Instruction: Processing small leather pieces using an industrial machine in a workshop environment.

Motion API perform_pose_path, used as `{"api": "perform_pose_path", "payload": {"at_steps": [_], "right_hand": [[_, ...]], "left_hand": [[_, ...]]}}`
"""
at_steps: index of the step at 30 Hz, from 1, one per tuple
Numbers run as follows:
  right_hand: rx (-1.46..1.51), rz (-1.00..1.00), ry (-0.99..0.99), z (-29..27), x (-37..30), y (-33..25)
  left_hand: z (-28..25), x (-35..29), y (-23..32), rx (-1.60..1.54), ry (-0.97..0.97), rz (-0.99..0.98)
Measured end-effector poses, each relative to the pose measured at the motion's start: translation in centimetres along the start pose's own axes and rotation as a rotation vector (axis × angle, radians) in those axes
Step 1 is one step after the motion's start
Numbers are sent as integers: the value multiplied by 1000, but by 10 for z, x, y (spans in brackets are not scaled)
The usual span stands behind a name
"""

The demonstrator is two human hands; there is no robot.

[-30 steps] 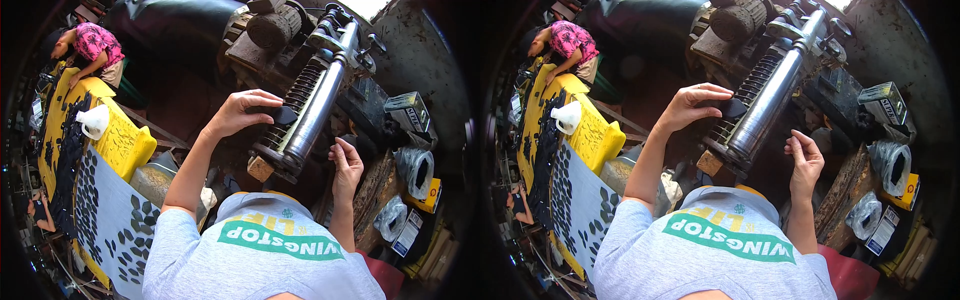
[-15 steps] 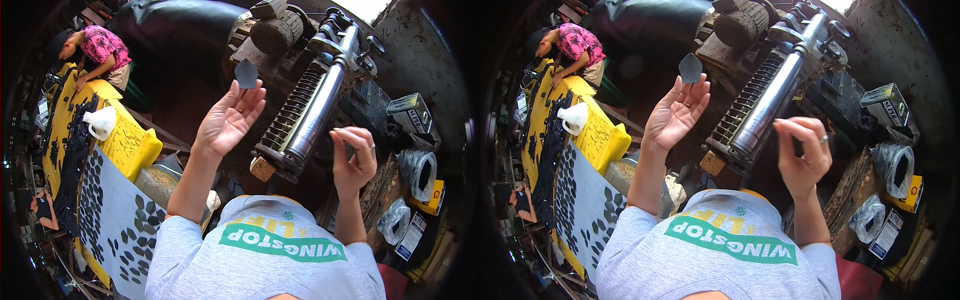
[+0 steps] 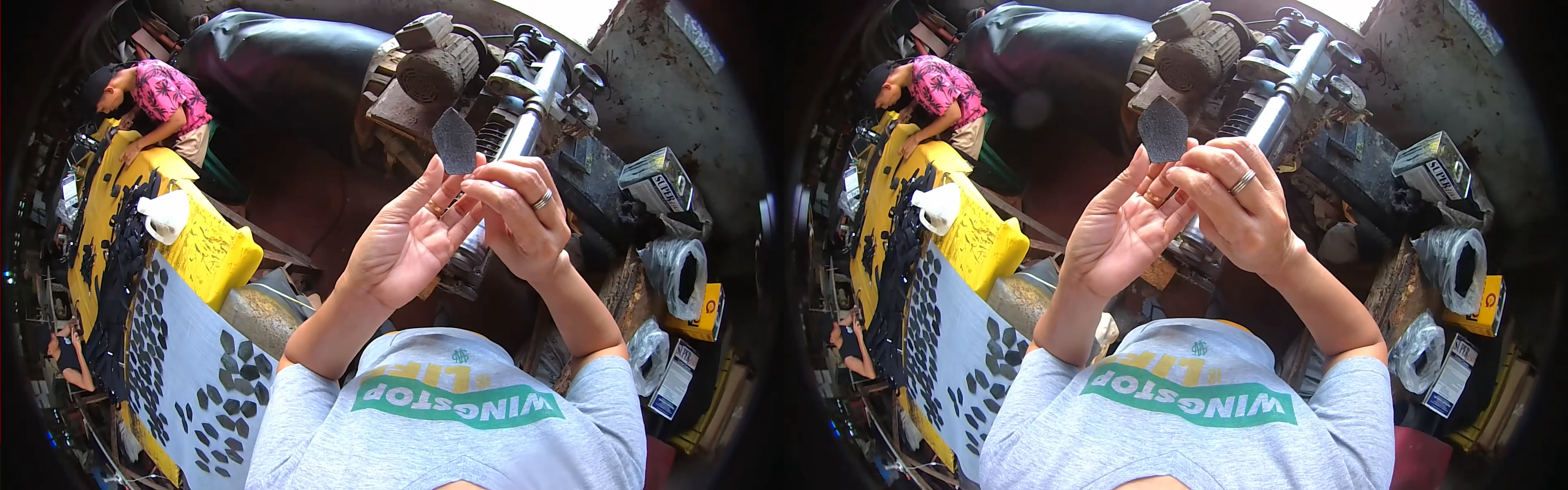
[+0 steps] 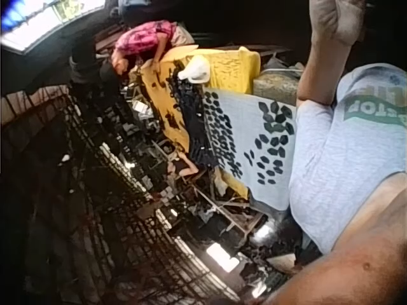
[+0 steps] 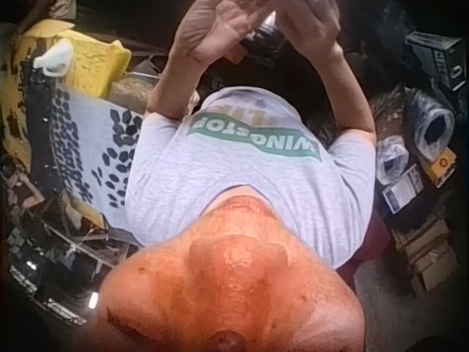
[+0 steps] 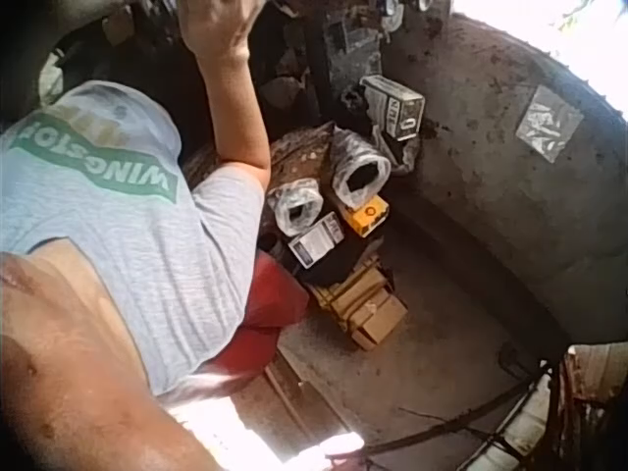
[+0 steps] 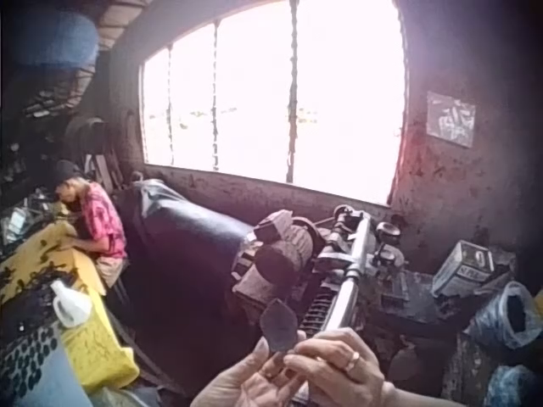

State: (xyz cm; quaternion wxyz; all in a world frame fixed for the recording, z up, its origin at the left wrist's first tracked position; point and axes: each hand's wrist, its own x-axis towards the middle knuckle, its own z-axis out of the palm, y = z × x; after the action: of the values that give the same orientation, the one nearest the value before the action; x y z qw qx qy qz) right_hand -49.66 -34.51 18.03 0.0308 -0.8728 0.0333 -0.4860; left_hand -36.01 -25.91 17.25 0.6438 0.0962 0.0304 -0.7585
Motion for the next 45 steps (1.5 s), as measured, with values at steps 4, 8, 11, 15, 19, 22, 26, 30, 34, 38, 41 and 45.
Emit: {"api": "perform_pose_path", "payload": {"at_steps": [4, 8, 11, 15, 19, 22, 26, 30, 34, 38, 41, 45], "right_hand": [[-53, -4, 18, -5, -4, 3], [-77, 19, 48, -14, -9, 5], [-81, 143, 127, -24, -11, -1], [451, 762, 590, -42, -33, -8], [1051, 1344, 804, -58, -95, -4], [1182, 1641, 853, -50, -114, -13], [1297, 1765, 855, -34, -117, -22], [1328, 1784, 805, -18, -111, -26], [1224, 1749, 722, -5, -112, -29], [1044, 1706, 757, -9, -123, -26], [945, 1636, 791, -14, -131, -22], [891, 1632, 824, -19, -140, -23]], "left_hand": [[-1, 6, -5, 0, 15, 3], [4, 12, -9, -17, -6, -43], [8, 12, -13, 166, -55, 33], [-1, 11, 1, 319, -57, 196], [-26, 15, 32, 639, 11, 594], [-42, 17, 50, 826, 61, 742], [-53, 20, 54, 1040, 132, 746], [-57, 25, 46, 1189, 136, 660], [-67, 33, 46, 1497, -56, 707], [-68, 37, 54, 1756, -207, 704], [-71, 46, 62, 1784, -319, 645], [-70, 54, 69, 1818, -435, 582]]}}
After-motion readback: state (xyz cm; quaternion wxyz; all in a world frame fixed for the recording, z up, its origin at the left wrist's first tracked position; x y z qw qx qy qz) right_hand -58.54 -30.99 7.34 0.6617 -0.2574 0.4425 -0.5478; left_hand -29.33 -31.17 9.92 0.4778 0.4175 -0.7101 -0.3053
